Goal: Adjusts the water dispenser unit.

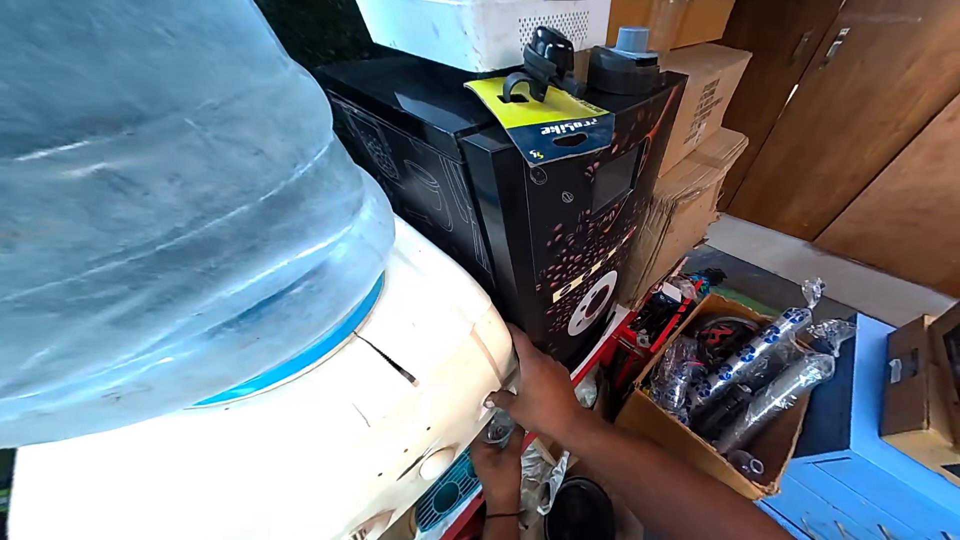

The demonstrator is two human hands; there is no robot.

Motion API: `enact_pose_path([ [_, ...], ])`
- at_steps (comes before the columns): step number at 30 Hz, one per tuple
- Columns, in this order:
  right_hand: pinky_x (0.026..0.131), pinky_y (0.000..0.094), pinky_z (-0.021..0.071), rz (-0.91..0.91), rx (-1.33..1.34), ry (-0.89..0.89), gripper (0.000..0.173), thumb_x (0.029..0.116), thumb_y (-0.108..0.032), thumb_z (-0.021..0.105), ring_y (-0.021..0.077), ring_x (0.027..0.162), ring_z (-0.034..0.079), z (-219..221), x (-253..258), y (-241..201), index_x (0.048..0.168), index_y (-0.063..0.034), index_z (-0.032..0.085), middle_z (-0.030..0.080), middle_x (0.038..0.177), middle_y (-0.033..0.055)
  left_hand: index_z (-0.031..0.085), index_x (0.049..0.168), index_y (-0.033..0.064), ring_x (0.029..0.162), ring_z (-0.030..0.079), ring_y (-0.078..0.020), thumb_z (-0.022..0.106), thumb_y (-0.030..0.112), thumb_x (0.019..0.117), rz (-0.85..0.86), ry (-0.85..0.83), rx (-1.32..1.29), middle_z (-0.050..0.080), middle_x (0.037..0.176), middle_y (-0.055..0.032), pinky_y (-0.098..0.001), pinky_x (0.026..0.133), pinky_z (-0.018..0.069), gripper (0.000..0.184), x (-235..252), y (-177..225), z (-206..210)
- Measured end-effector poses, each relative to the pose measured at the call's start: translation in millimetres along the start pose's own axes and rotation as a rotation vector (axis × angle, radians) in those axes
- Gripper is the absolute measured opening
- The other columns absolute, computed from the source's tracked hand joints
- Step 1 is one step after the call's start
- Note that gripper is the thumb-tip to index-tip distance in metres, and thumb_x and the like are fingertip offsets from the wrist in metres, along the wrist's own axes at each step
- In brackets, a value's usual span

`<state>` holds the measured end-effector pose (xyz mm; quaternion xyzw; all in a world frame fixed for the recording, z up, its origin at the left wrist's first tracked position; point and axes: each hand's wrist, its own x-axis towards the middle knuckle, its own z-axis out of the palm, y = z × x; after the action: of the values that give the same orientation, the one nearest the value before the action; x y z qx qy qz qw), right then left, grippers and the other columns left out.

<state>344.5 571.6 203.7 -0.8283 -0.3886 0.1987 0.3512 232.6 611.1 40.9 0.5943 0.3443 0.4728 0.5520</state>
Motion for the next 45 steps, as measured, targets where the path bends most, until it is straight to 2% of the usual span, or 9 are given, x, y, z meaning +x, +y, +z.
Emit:
enact_pose_path([
  [5,0.084,0.0550,0.0582,-0.011,0.004,0.001,0.100,0.0797,-0.038,0.086,0.0272,0.102,0.071,0,1,1,0.161,-0.0345,0.027,0.069,0.125,0.0063,0.059,0.119,-0.0084,0.102,0.068,-0.0100,0.078,-0.003,0.0731,-0.023,0.018,-0.001,0.069,0.109,-0.0116,-0.0252,0.092,0.0574,0.050,-1,-10,0],
  [10,0.082,0.0545,0.0589,-0.028,-0.009,0.005,0.099,0.0797,-0.038,0.086,0.0266,0.100,0.071,0,1,2,0.160,-0.0333,0.028,0.069,0.123,0.0063,0.060,0.115,-0.0073,0.098,0.069,-0.0063,0.078,-0.004,0.0717,-0.004,0.041,0.018,0.071,0.104,-0.0088,-0.0225,0.089,0.0580,0.046,3,-12,2],
  [20,0.080,0.0541,0.0591,-0.033,-0.007,0.009,0.100,0.0789,-0.038,0.086,0.0258,0.097,0.071,0,2,3,0.160,-0.0347,0.028,0.069,0.123,0.0047,0.056,0.121,-0.0082,0.101,0.067,-0.0081,0.078,-0.005,0.0699,-0.010,0.060,-0.005,0.068,0.109,-0.0103,-0.0238,0.090,0.0575,0.055,-1,-12,3],
  [25,0.082,0.0550,0.0587,-0.031,0.009,0.006,0.100,0.0793,-0.037,0.086,0.0267,0.099,0.071,1,2,2,0.161,-0.0341,0.028,0.069,0.125,0.0056,0.058,0.116,-0.0088,0.097,0.069,-0.0070,0.076,-0.004,0.0719,0.014,0.056,-0.032,0.070,0.103,-0.0082,-0.0243,0.088,0.0586,0.048,1,-11,4],
  [33,0.082,0.0546,0.0588,-0.021,-0.010,-0.004,0.100,0.0800,-0.039,0.085,0.0267,0.099,0.071,0,2,1,0.161,-0.0340,0.027,0.068,0.126,0.0059,0.055,0.122,-0.0103,0.102,0.067,-0.0073,0.077,-0.001,0.0728,0.028,0.048,-0.019,0.069,0.109,-0.0102,-0.0237,0.092,0.0572,0.055,-2,-16,3],
  [45,0.083,0.0544,0.0587,-0.019,-0.007,0.004,0.100,0.0797,-0.039,0.086,0.0268,0.101,0.071,1,1,1,0.161,-0.0343,0.027,0.069,0.125,0.0058,0.058,0.117,-0.0084,0.097,0.070,-0.0065,0.078,-0.002,0.0745,0.075,0.049,-0.003,0.072,0.103,-0.0073,-0.0243,0.090,0.0591,0.047,1,-10,-2],
])
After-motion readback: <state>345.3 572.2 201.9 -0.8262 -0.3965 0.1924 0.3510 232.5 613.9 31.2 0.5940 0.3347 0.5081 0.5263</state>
